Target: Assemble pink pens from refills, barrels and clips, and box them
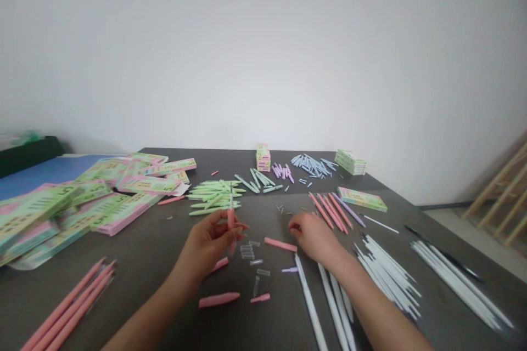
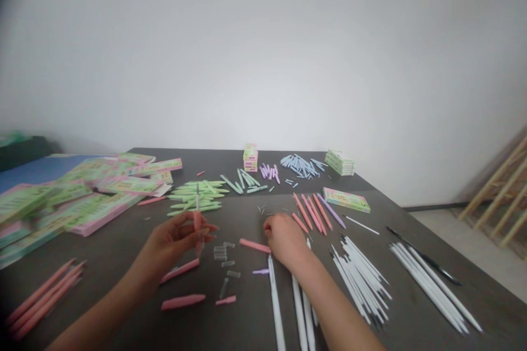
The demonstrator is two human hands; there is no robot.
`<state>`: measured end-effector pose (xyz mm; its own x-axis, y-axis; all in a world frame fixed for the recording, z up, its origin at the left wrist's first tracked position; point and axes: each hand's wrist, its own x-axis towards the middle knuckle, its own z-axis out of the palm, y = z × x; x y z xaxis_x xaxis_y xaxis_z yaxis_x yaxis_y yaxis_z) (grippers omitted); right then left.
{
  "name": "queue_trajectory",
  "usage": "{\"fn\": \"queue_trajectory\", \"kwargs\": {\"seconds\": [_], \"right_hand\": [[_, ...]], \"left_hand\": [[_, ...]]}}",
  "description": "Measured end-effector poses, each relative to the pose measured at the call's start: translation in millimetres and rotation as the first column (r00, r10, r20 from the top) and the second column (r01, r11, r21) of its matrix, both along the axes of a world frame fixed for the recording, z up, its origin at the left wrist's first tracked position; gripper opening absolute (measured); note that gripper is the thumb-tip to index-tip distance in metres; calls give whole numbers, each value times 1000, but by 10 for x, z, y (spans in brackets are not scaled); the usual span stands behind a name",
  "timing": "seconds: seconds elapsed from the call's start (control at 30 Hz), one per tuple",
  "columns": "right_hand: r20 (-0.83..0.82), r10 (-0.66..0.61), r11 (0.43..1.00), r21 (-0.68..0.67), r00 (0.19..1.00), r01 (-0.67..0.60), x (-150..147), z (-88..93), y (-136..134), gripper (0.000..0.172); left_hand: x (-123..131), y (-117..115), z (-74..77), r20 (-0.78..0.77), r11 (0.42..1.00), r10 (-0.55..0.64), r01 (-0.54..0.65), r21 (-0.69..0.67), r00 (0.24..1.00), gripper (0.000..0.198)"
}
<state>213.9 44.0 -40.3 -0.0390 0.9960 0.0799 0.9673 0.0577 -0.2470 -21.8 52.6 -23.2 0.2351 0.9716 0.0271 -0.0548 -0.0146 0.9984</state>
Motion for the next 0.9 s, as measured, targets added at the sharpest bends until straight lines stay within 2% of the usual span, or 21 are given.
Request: {"fn": "queue_trajectory", "kwargs": {"seconds": [0.1, 0.2, 0.37, 0.53, 0.73, 0.9], "right_hand": [[6, 29, 999, -46, 1000, -29, -50, -83, -12, 15], [7, 55, 995, -83, 998, -54, -78, -188, -8, 11], [8, 84, 992, -93, 996, -83, -113, -322, 32, 10], [18, 89, 991, -99, 996, -86, -141, -301, 18, 18], [4, 129, 989, -71, 992, -128, -136, -216, -19, 15], [-35, 116, 990, -82, 993, -118, -14, -208, 28, 16]], "left_hand": [[166, -206, -27, 80, 998, -38, 41, -38, 996, 18], [323, -432, -63, 90, 997, -52, 57, -59, 995, 17], [464, -687, -110, 195, 980, -146, 169, -108, 970, 15], [481, -736, -138, 119, 979, -190, 197, -53, 975, 11], [492, -705, -175, 145, 981, -164, 176, -75, 976, 10], [466, -722, -98, 50, 979, -197, 199, -34, 979, 10]]}}
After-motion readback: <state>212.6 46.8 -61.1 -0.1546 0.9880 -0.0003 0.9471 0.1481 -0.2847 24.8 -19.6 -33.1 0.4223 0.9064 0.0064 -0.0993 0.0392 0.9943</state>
